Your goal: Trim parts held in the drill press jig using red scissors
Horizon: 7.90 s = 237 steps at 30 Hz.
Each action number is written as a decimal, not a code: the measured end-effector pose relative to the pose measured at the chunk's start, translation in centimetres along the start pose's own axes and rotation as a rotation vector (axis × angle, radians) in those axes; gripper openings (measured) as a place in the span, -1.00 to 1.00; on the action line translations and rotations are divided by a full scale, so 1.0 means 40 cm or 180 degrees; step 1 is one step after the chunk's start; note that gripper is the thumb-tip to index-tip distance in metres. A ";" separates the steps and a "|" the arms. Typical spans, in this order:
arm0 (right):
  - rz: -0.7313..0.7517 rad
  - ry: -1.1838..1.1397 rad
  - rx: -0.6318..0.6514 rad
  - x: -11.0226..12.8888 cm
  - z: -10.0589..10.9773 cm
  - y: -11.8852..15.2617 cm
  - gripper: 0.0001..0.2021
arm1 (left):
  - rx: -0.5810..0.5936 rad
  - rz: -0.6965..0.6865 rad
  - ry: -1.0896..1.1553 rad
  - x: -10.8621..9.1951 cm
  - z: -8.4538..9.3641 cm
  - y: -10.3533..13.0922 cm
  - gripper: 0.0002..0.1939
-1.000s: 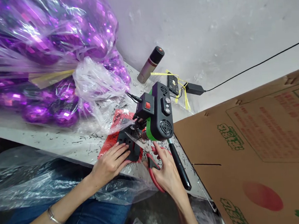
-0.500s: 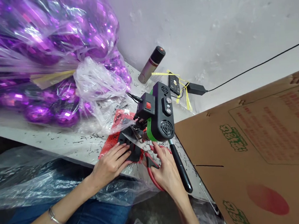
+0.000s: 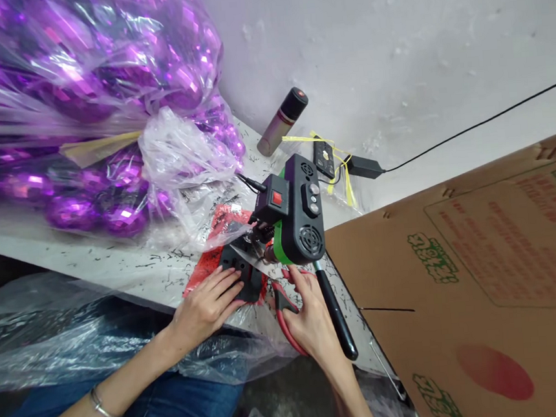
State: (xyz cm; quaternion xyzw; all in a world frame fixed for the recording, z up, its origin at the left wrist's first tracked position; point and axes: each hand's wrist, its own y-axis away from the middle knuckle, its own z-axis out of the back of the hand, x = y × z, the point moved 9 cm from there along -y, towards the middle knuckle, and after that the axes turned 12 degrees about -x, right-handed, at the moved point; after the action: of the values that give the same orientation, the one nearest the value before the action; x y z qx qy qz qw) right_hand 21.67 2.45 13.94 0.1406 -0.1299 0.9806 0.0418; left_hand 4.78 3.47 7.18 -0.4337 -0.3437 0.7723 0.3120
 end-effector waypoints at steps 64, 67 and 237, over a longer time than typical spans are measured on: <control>0.0020 -0.0134 -0.0250 0.003 -0.021 0.023 -0.38 | -0.0116 -0.0063 -0.0061 -0.006 0.010 -0.010 -0.77; -0.0067 -0.0163 -0.0250 -0.002 -0.022 0.026 -0.38 | -0.0101 -0.0054 -0.0045 -0.005 0.009 -0.009 -0.78; -0.1706 -0.1573 -0.0247 -0.052 -0.066 0.109 -0.37 | 0.0001 0.0018 -0.0122 -0.004 -0.001 -0.002 -0.75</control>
State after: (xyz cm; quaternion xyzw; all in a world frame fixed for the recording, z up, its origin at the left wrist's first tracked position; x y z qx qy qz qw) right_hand 22.44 -1.16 9.83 0.4006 -0.1317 0.8656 0.2699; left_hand 4.91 3.38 7.30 -0.4197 -0.3483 0.7814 0.3032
